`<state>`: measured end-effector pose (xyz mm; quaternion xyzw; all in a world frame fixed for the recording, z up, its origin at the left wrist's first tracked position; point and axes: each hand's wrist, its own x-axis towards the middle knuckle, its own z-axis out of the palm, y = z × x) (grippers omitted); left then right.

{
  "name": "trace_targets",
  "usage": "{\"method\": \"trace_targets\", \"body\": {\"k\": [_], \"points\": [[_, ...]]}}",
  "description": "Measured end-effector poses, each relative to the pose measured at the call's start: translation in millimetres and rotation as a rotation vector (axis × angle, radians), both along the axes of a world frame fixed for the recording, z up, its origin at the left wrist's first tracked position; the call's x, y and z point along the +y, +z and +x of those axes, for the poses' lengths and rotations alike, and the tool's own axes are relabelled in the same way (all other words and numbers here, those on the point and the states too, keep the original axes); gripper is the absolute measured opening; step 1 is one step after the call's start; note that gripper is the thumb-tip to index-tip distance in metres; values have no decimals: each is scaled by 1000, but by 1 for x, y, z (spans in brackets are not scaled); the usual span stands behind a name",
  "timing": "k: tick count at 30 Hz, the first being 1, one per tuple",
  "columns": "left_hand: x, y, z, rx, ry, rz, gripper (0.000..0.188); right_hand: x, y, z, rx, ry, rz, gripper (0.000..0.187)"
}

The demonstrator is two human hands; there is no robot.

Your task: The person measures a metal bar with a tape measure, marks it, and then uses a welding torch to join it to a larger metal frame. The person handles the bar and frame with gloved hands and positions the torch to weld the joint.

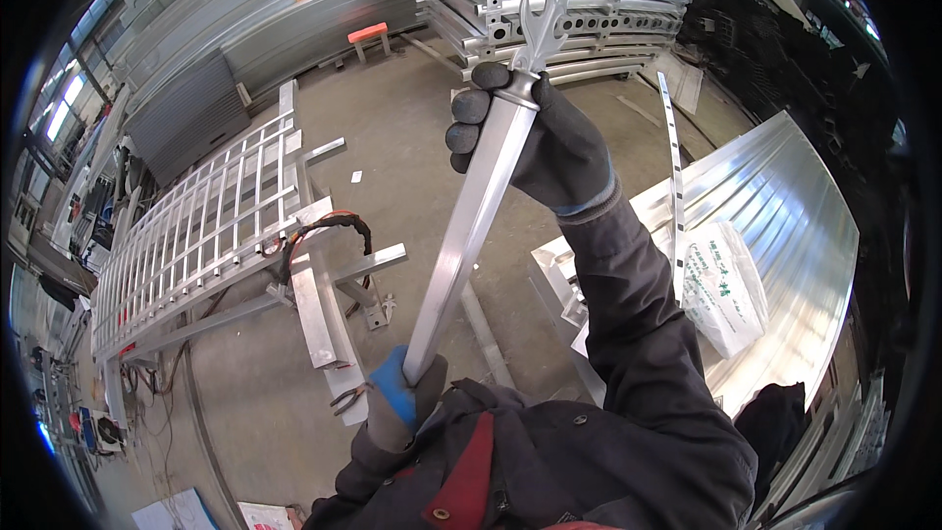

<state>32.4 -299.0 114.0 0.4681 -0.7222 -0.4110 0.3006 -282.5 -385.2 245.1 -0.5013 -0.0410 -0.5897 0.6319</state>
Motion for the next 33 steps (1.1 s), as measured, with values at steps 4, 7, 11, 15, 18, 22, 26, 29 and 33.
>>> {"method": "trace_targets", "body": {"k": [4, 7, 11, 15, 18, 22, 26, 29, 33], "points": [[-2, -6, 6, 17, 24, 34, 30, 2, -3, 9, 30, -57, 23, 49], [-1, -12, 11, 9, 38, 47, 30, 4, -6, 16, 23, -29, 17, 50], [4, -20, 13, -40, 76, -113, 30, 10, -11, 23, -59, 41, 59, 51], [5, -26, 12, -38, 95, -178, 29, 9, -12, 28, -84, 54, 15, 52], [5, -30, 12, -37, 82, -110, 29, 10, -9, 29, -61, -5, 13, 48], [6, -39, 13, -16, 64, -95, 30, 15, -6, 31, -26, -35, 10, 45], [8, -43, 15, -12, 61, -80, 31, 18, -6, 31, -28, -52, 10, 47], [10, -41, 15, -19, 59, -71, 31, 18, -5, 32, -64, -15, -27, 47], [12, -36, 16, -34, 52, -40, 31, 25, -3, 34, 12, -115, 7, 48]]}}
